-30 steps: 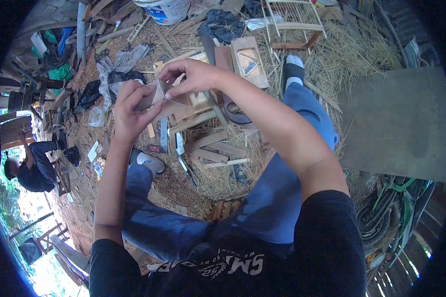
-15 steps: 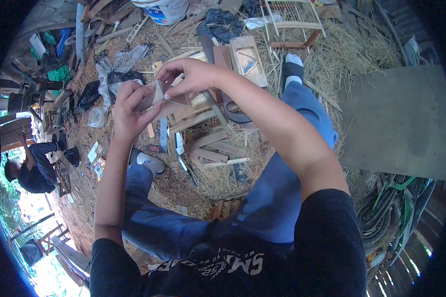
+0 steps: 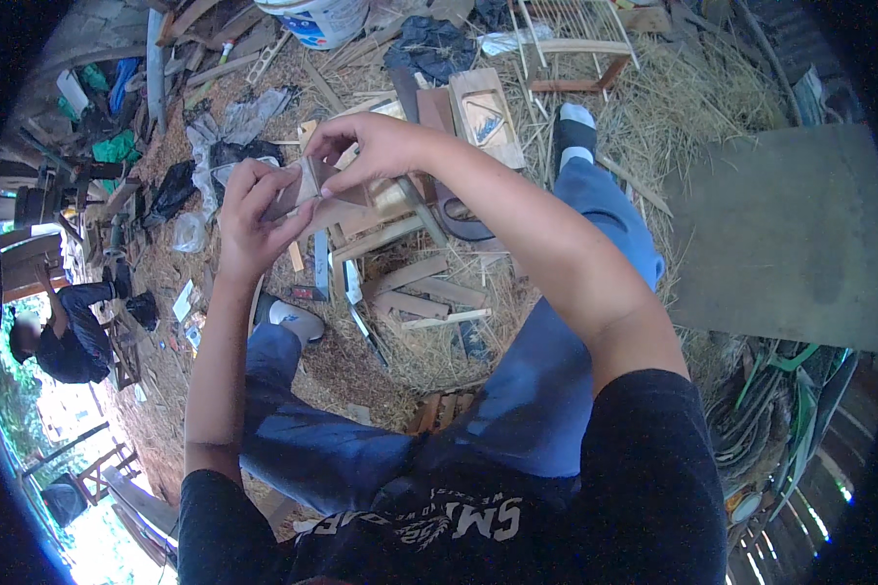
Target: The person assembles a wooden birdcage frame by hand, using a hammer to drive small nails into the wooden slats and arranging the pieces into a rectangular box structure.
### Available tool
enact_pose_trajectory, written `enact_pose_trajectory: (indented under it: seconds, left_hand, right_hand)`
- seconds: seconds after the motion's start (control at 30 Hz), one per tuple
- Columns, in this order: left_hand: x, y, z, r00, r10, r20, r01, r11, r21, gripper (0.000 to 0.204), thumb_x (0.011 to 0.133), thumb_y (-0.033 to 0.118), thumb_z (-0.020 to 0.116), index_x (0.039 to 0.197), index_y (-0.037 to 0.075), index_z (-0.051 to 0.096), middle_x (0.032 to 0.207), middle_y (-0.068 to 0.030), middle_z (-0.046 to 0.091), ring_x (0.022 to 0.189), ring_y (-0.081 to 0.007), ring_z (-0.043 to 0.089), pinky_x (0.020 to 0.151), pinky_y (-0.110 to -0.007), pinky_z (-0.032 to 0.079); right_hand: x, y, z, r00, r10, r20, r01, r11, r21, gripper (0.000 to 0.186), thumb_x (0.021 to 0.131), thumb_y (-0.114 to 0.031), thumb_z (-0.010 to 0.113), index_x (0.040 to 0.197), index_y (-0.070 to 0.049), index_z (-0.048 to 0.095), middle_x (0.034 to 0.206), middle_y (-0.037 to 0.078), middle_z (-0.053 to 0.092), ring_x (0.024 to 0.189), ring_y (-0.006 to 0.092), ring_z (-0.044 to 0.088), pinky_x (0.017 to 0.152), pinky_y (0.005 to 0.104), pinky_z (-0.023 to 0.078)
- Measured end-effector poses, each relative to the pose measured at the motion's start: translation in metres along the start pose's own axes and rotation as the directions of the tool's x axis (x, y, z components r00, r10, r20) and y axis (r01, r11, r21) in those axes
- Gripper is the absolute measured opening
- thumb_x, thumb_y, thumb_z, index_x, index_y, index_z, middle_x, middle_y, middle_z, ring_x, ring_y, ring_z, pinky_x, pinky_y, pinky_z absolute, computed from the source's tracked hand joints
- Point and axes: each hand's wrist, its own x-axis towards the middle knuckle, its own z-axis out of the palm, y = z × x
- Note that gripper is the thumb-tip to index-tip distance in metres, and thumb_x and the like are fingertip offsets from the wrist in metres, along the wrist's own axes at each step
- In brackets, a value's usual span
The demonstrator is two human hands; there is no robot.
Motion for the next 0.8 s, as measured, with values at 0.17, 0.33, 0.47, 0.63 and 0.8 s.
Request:
enact_pose_trajectory:
  seconds: [0.17, 0.33, 0.47, 0.63, 0.8]
  left_hand:
    - [-0.001, 0.001, -0.002, 1.000, -0.005, -0.001, 0.005, 1.000, 0.018, 0.043, 0.075, 0.016, 0.094, 0.114, 0.005, 0.077, 0.094, -0.0102, 0.061, 0.088, -0.0313, 0.060, 0.078, -0.042, 0.050]
    - [-0.001, 0.001, -0.001, 1.000, -0.009, -0.002, 0.009, 1.000, 0.000, 0.044, 0.075, 0.017, 0.094, 0.114, 0.005, 0.077, 0.093, -0.0100, 0.061, 0.087, -0.0308, 0.060, 0.077, -0.042, 0.049]
    - [-0.001, 0.001, -0.001, 1.000, -0.003, -0.007, 0.003, 1.000, 0.003, 0.043, 0.075, 0.017, 0.094, 0.113, 0.005, 0.078, 0.093, -0.0099, 0.061, 0.087, -0.0304, 0.060, 0.076, -0.042, 0.048]
    - [-0.001, 0.001, -0.001, 1.000, 0.007, -0.003, -0.007, 0.999, 0.035, 0.043, 0.075, 0.017, 0.095, 0.113, 0.005, 0.078, 0.092, -0.0099, 0.061, 0.086, -0.0303, 0.060, 0.075, -0.042, 0.048]
    - [-0.001, 0.002, -0.001, 1.000, -0.006, -0.006, 0.006, 1.000, 0.020, 0.043, 0.075, 0.018, 0.095, 0.113, 0.005, 0.078, 0.092, -0.0099, 0.061, 0.086, -0.0304, 0.060, 0.075, -0.042, 0.049]
  right_hand:
    - [-0.006, -0.015, 0.007, 0.999, -0.018, -0.027, 0.015, 0.994, -0.107, 0.056, 0.078, -0.022, 0.099, 0.126, -0.007, 0.073, 0.116, 0.006, 0.075, 0.112, 0.0188, 0.071, 0.097, 0.0363, 0.064]
    - [-0.007, -0.017, 0.008, 0.999, -0.027, -0.046, 0.021, 0.993, -0.112, 0.055, 0.078, -0.019, 0.097, 0.126, -0.007, 0.073, 0.114, 0.006, 0.074, 0.111, 0.0182, 0.071, 0.094, 0.0361, 0.067]
    - [-0.006, -0.016, 0.009, 0.998, -0.035, -0.058, 0.030, 0.996, -0.089, 0.054, 0.078, -0.017, 0.096, 0.126, -0.006, 0.073, 0.114, 0.007, 0.075, 0.110, 0.0178, 0.071, 0.093, 0.0366, 0.067]
    - [-0.006, -0.016, 0.009, 0.997, -0.045, -0.056, 0.039, 0.993, -0.107, 0.054, 0.078, -0.018, 0.096, 0.126, -0.006, 0.073, 0.113, 0.007, 0.076, 0.109, 0.0181, 0.071, 0.094, 0.0367, 0.067]
    - [-0.006, -0.015, 0.009, 0.996, -0.071, -0.061, 0.063, 0.990, -0.129, 0.054, 0.077, -0.019, 0.096, 0.125, -0.005, 0.073, 0.112, 0.006, 0.077, 0.108, 0.0184, 0.072, 0.095, 0.0356, 0.064]
